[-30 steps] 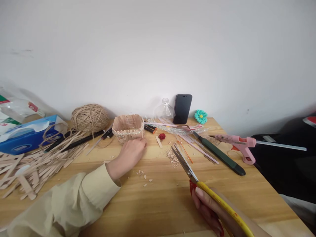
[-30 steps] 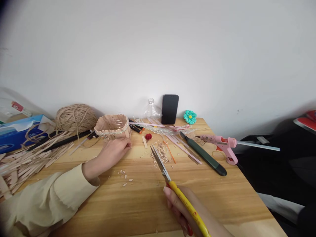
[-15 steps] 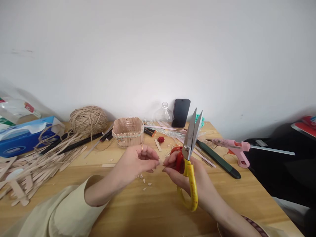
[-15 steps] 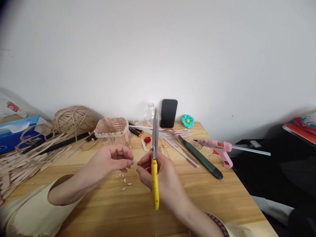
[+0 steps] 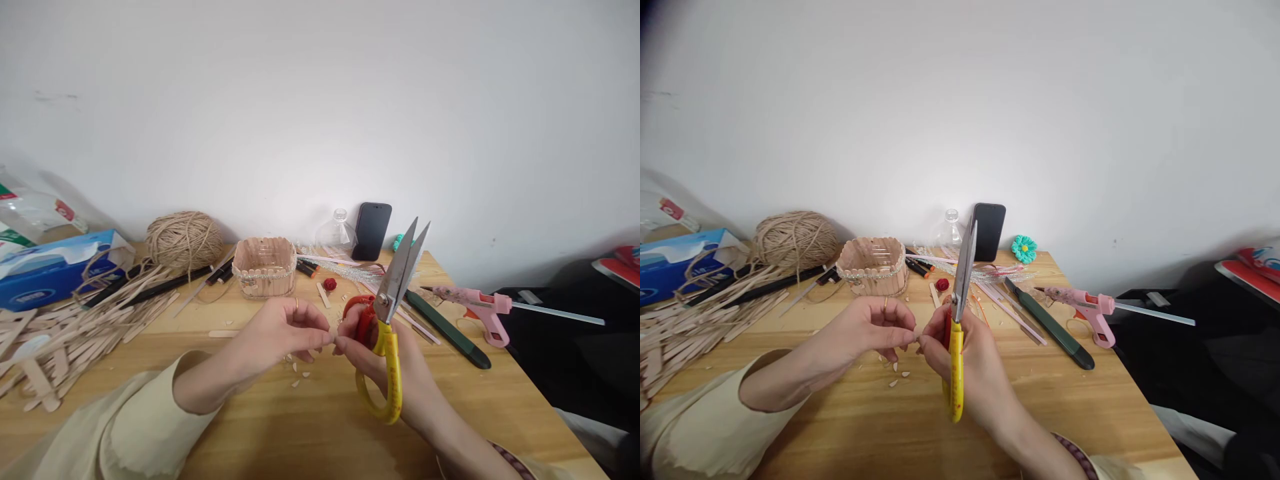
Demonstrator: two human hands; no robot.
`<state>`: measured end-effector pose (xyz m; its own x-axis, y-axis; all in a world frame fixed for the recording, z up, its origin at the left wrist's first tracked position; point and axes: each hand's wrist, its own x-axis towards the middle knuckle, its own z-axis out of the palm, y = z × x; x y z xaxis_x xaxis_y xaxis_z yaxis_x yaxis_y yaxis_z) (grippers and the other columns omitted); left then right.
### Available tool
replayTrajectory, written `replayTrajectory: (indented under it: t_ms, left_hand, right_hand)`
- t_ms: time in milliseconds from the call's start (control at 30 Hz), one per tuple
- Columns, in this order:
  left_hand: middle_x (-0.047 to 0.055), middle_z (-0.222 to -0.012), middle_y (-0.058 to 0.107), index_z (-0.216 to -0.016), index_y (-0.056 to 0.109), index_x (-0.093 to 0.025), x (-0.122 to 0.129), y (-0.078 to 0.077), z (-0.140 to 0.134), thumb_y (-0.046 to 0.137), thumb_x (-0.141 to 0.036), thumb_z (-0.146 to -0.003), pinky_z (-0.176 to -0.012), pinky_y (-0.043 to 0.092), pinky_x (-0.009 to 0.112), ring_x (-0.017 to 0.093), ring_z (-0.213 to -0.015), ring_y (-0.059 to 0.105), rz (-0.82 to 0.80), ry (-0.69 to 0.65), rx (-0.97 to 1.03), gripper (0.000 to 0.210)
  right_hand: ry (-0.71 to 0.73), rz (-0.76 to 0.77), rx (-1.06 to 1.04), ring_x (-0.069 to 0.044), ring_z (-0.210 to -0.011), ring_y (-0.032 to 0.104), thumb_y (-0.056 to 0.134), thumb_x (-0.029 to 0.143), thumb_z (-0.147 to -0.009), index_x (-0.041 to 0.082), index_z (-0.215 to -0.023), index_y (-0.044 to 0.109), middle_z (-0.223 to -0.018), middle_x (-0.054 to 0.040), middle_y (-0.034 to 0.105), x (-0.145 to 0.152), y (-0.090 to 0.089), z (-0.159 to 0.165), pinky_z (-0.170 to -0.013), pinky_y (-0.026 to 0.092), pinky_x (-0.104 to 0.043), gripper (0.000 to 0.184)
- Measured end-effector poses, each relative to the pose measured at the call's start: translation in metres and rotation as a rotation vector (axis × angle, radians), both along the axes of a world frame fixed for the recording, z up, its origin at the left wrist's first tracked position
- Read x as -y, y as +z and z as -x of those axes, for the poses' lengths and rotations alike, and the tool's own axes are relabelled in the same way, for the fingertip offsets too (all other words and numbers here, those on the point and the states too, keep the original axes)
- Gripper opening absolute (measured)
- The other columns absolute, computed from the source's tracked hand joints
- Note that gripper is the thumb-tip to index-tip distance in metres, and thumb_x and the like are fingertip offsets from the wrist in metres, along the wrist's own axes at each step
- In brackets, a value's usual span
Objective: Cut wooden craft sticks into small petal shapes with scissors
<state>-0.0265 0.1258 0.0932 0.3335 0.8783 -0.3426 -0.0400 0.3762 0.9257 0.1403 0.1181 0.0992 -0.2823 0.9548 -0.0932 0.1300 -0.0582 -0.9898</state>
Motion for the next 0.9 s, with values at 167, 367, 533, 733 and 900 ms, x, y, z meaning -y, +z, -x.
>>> replayTrajectory:
  t_ms: [167,367,533,733,900]
  left_hand:
    - [-0.001,-0.062,0.063,-0.065,0.066,-0.014,0.0000,0.0003,0.0006,0.070,-0.024,-0.063,-0.055,0.044,0.024,0.011,-0.056,0.054,0.004,-0.004,-0.049,0.011]
    - [-0.002,-0.062,0.064,-0.067,0.068,-0.015,0.0010,-0.0007,0.0019,0.070,-0.024,-0.065,-0.056,0.043,0.022,0.010,-0.056,0.054,-0.016,-0.062,-0.032,0.009]
    - [-0.002,-0.062,0.065,-0.067,0.069,-0.016,0.0004,-0.0008,0.0035,0.068,-0.025,-0.069,-0.058,0.042,0.021,0.009,-0.057,0.053,-0.031,-0.123,0.006,0.009]
    - [-0.001,-0.065,0.066,-0.069,0.071,-0.017,-0.0023,0.0006,0.0041,0.069,-0.027,-0.069,-0.058,0.043,0.022,0.010,-0.059,0.054,-0.035,-0.155,-0.006,0.011]
    - [0.000,-0.064,0.067,-0.066,0.070,-0.016,-0.0018,0.0005,0.0054,0.069,-0.026,-0.067,-0.056,0.045,0.022,0.010,-0.056,0.056,-0.013,-0.129,-0.022,0.010]
  right_hand:
    - [0.014,-0.005,-0.020,-0.012,-0.055,0.047,0.064,0.027,-0.067,0.020,-0.067,0.049,-0.061,0.0034,0.052,0.0006,-0.0023,-0.0008,-0.050,0.038,-0.024,0.016]
    - [0.036,0.023,-0.056,-0.011,-0.056,0.046,0.061,0.022,-0.066,0.020,-0.068,0.049,-0.062,0.0040,0.052,0.0017,-0.0025,-0.0012,-0.051,0.037,-0.024,0.013]
    - [0.063,0.008,-0.051,-0.011,-0.055,0.044,0.061,0.022,-0.066,0.019,-0.064,0.048,-0.059,0.0043,0.050,0.0007,-0.0001,-0.0017,-0.050,0.036,-0.024,0.013]
    - [0.090,0.015,-0.052,-0.011,-0.054,0.045,0.063,0.022,-0.066,0.020,-0.063,0.048,-0.059,0.0049,0.050,-0.0012,-0.0004,-0.0041,-0.050,0.036,-0.023,0.015]
    - [0.100,0.017,-0.018,-0.011,-0.054,0.044,0.062,0.022,-0.067,0.020,-0.065,0.048,-0.059,0.0046,0.050,-0.0002,-0.0036,-0.0058,-0.050,0.035,-0.024,0.014]
